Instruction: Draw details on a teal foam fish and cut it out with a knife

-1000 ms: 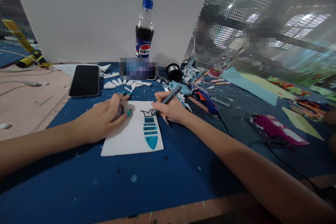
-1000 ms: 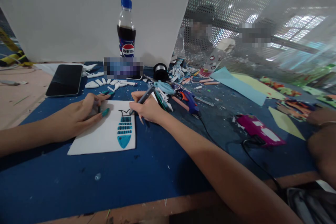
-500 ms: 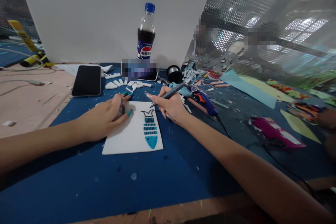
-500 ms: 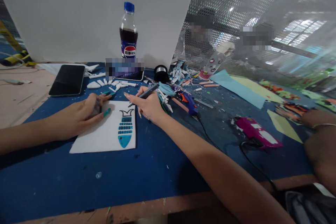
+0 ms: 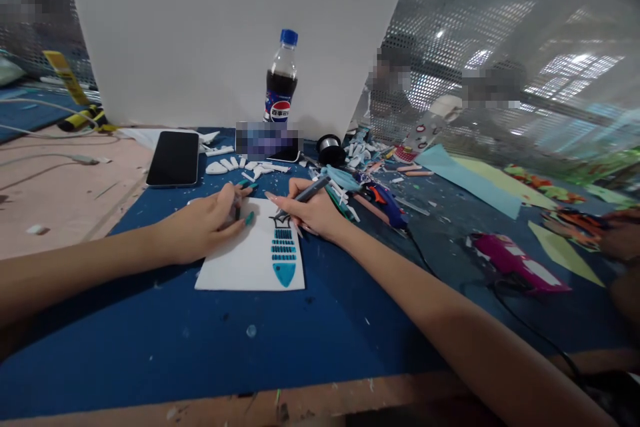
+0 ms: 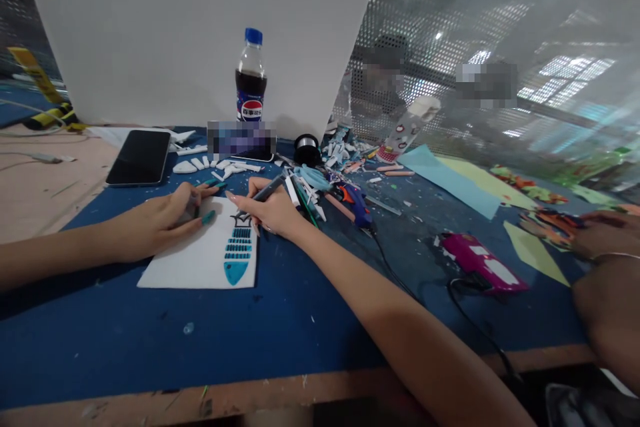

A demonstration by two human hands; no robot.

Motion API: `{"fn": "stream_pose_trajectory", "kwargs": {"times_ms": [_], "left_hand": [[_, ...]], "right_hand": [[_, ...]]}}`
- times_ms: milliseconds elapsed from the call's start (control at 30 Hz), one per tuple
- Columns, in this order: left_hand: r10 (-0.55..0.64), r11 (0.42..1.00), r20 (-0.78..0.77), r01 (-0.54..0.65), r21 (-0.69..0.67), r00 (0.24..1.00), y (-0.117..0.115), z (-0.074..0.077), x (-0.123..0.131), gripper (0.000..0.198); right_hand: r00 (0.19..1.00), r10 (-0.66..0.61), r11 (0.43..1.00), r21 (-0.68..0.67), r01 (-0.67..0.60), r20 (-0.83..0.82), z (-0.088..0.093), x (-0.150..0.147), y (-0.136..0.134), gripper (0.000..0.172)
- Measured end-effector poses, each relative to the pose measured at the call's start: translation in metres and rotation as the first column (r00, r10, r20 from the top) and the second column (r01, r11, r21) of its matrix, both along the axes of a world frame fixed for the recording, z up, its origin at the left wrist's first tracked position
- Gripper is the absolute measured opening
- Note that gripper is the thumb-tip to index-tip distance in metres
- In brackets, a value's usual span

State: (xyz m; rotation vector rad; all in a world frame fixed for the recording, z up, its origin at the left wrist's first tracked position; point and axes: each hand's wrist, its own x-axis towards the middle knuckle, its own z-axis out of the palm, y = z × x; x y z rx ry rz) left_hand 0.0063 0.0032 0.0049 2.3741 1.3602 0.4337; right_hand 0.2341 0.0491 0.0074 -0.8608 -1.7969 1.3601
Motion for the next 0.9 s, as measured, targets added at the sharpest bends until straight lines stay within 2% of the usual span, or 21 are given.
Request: {"fn": "stream_pose_trajectory", "kwargs": {"times_ms": [167, 333, 633, 800, 900], "left_hand": [[0.020, 0.999, -0.017, -0.020, -0.025, 1.000, 0.0000, 0.0007, 0.0000, 0.029], [0.010, 1.000, -0.027, -0.009, 0.018, 1.000, 0.0007, -0.0014, -0.0013, 0.026], [-0.004, 1.000, -0.011, 0.004, -0.006, 1.000, 0.0005, 0.0004, -0.0008, 0.026], [-0.012, 0.999, -0.016, 0.013, 0.046, 1.000, 0.0013, -0.0013, -0.0023, 0.026], [-0.013, 0.999, -0.017, 0.014, 0.043, 1.000, 0.0016, -0.0019, -0.0026, 0.027]], "right_hand": [[1.000, 0.019, 0.999, 0.032, -0.019, 0.000, -0.0002, 0.0010, 0.0013, 0.047], [1.000, -0.014, 0.999, 0.035, 0.014, 0.015, 0.0004, 0.0011, -0.0001, 0.045], [1.000, 0.002, 1.000, 0.015, -0.002, 0.022, 0.0009, 0.0025, 0.0006, 0.046], [0.996, 0.091, 0.996, -0.028, -0.090, 0.019, 0.0004, 0.0053, 0.0011, 0.045], [0.997, 0.075, 0.997, -0.020, -0.075, -0.004, 0.0017, 0.0061, -0.0001, 0.045]]}}
